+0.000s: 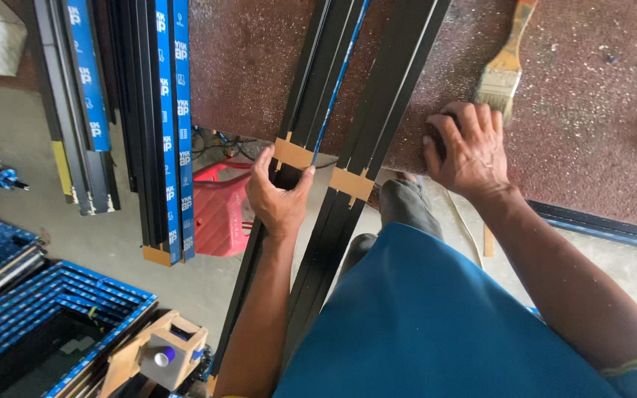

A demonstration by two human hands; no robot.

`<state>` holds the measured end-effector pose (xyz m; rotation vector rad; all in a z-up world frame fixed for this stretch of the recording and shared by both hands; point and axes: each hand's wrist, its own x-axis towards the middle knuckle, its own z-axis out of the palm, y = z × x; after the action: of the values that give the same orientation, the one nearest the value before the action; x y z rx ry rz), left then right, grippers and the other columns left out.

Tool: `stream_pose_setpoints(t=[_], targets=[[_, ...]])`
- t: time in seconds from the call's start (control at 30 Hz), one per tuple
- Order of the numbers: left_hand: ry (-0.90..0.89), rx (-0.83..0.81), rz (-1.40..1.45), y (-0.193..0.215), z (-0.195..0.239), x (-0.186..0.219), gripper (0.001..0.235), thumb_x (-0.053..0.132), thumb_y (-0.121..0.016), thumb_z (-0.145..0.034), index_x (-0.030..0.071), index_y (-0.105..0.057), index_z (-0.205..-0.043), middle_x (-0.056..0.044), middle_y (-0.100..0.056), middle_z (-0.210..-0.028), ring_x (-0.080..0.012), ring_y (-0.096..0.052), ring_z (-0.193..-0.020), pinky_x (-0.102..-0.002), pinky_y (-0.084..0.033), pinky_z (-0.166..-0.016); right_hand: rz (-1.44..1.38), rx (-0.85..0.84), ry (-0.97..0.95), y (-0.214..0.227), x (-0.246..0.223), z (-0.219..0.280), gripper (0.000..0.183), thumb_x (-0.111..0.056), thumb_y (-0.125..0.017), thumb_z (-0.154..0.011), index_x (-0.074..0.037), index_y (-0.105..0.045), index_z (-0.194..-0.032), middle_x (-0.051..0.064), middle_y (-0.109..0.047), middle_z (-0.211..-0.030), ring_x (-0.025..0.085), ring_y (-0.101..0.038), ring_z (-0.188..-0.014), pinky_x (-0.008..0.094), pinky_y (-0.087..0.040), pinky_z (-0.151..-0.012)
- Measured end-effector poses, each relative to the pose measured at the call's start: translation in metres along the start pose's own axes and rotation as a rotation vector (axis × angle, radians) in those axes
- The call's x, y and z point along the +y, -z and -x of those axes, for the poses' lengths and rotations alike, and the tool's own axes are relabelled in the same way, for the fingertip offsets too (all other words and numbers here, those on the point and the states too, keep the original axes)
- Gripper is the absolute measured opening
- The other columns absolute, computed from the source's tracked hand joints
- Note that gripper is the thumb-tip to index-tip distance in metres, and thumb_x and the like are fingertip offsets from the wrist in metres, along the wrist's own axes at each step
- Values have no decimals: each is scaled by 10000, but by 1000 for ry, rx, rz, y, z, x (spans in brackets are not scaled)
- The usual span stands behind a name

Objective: The person brushes dust off long metal bars and then wraps small cardboard pieces around the bars, securing them to protect the metal edges.

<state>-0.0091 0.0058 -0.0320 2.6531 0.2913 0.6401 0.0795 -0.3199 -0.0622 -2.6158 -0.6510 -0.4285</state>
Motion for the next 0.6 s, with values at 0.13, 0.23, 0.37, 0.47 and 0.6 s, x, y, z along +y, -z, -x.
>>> stream_pose_setpoints(t=[0.13, 0.23, 0.37, 0.47, 0.6], targets=[[35, 22, -6, -5, 4, -6, 789, 396, -958, -644, 162, -644, -1329, -41, -756, -1222, -294, -742, -1040, -434, -512, -841, -13, 9, 7, 5, -3, -1, 316, -289, -787, -801, -157, -711, -1079, 78, -590, -1119, 299, -575, -1013, 421, -460, -827], [36, 31, -22, -5, 4, -4, 780, 385, -958, -610, 166, -666, -1300, -53, -767, -1181, -295, -749, -1010, -433, -521, -835, -3, 14, 6, 5, -5, -3, 274, -304, -752, -838, -162, -701, -1066, 80, -592, -1107, 294, -576, -1000, 419, -457, -819], [31, 63, -26, -6, 4, -5, 791, 378, -969, -568, 162, -688, -1275, -64, -775, -1136, -303, -754, -971, -433, -534, -825, 1, 10, -2, 7, -7, -3, 251, -315, -727, -868, -153, -692, -1057, 89, -596, -1114, 296, -578, -1007, 415, -458, -813], [61, 51, -29, -10, 8, -9, 796, 401, -956, -576, 198, -682, -1295, -43, -768, -1176, -282, -748, -1012, -420, -523, -860, -15, -15, -24, 3, -6, -1, 243, -305, -727, -869, -156, -689, -1057, 78, -578, -1109, 281, -556, -1025, 404, -446, -818], [96, 19, 7, -8, 6, -5, 784, 361, -964, -609, 166, -659, -1305, -81, -767, -1196, -316, -747, -1037, -444, -509, -854, -13, 11, -7, 1, -5, 0, 272, -312, -718, -838, -168, -684, -1067, 75, -567, -1095, 290, -556, -994, 415, -451, -804]])
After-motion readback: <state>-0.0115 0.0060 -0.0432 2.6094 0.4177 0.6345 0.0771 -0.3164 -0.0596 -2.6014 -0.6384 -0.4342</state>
